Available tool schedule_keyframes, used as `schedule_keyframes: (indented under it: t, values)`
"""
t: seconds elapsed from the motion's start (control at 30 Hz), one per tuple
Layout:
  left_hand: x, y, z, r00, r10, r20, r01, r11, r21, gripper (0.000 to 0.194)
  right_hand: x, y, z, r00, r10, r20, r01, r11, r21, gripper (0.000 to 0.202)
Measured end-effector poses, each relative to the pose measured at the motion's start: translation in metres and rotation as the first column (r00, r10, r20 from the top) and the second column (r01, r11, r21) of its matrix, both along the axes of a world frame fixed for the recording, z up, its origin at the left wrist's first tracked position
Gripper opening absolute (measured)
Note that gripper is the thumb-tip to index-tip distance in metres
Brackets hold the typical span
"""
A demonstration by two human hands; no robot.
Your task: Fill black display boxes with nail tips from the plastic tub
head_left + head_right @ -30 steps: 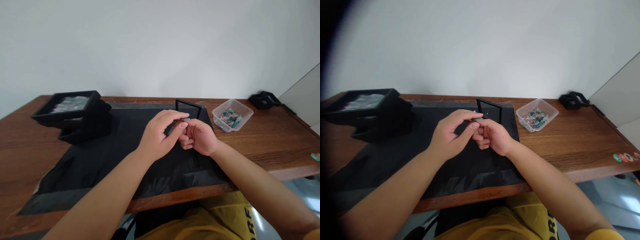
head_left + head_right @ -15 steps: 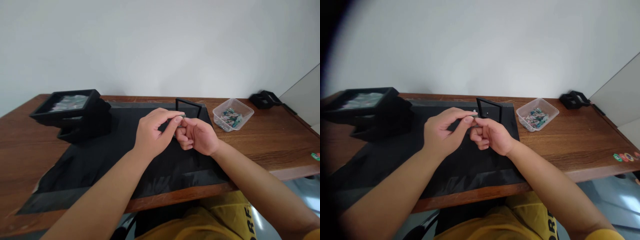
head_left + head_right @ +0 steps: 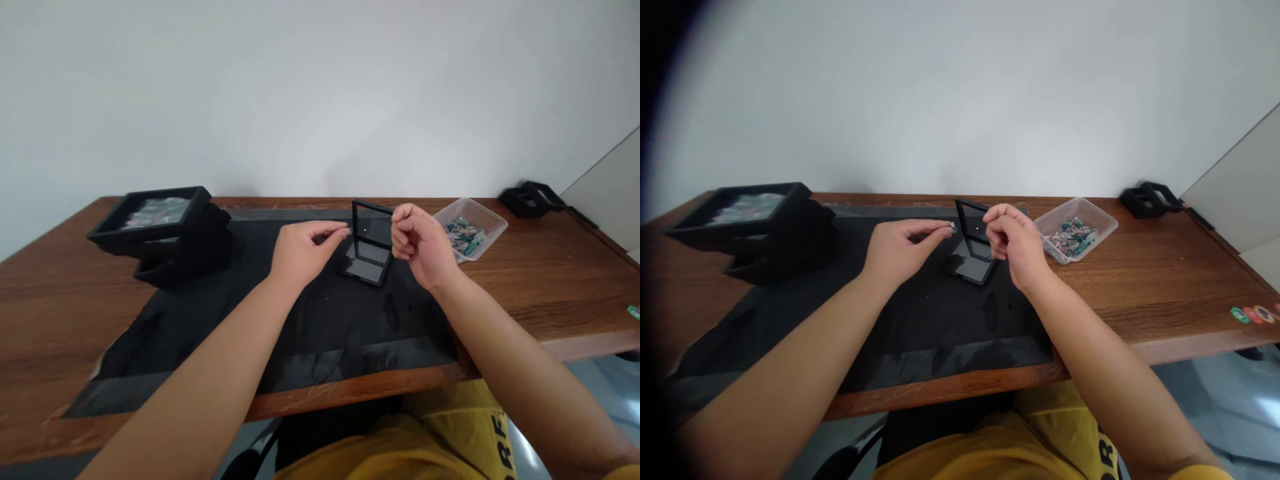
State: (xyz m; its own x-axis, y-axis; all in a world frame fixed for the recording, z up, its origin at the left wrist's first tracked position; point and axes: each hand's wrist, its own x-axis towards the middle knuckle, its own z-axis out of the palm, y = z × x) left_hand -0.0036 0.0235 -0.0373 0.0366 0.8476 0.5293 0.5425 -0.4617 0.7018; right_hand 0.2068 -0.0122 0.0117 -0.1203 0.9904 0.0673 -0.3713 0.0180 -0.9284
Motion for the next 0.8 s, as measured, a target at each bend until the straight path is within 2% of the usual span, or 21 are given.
schedule_keyframes:
  t: [0.17, 0.33, 0.43, 0.53, 0.67, 0.73, 0.8]
  values:
    - [0.009, -0.008, -0.004, 0.986, -0.062, -0.156, 0.060, 0.998, -0.022, 0.012, 0.005, 0.001, 0.006, 0.987, -0.163, 0.004, 0.163, 0.984, 0.073, 0.010]
    - [0.008, -0.007, -0.002, 0.902, 0.052, -0.428, 0.025, 0.985, 0.173, 0.014, 0.000, -0.001, 0.005, 0.974, -0.221, 0.058, 0.209, 0.964, 0.163, 0.011]
    - [0.010, -0.007, -0.001, 0.845, 0.075, -0.530, 0.048, 0.976, 0.214, 0.016, -0.006, -0.005, 0.001, 0.965, -0.241, 0.102, 0.210, 0.946, 0.246, 0.011]
    - [0.014, -0.007, -0.003, 0.813, 0.025, -0.582, 0.111, 0.974, 0.196, 0.017, -0.009, -0.010, 0.000, 0.935, -0.312, 0.166, 0.241, 0.906, 0.348, 0.007]
    - [0.016, -0.008, -0.005, 0.803, -0.051, -0.594, 0.165, 0.976, 0.139, 0.018, -0.003, -0.016, 0.002, 0.860, -0.456, 0.230, 0.296, 0.812, 0.504, 0.007]
    - [0.016, -0.008, -0.006, 0.808, -0.086, -0.583, 0.171, 0.981, 0.093, 0.018, 0.005, -0.016, 0.003, 0.848, -0.464, 0.257, 0.292, 0.814, 0.503, 0.013]
    - [0.014, -0.008, -0.007, 0.814, -0.103, -0.572, 0.164, 0.985, 0.055, 0.019, 0.013, -0.013, 0.003, 0.874, -0.398, 0.279, 0.247, 0.858, 0.450, 0.021]
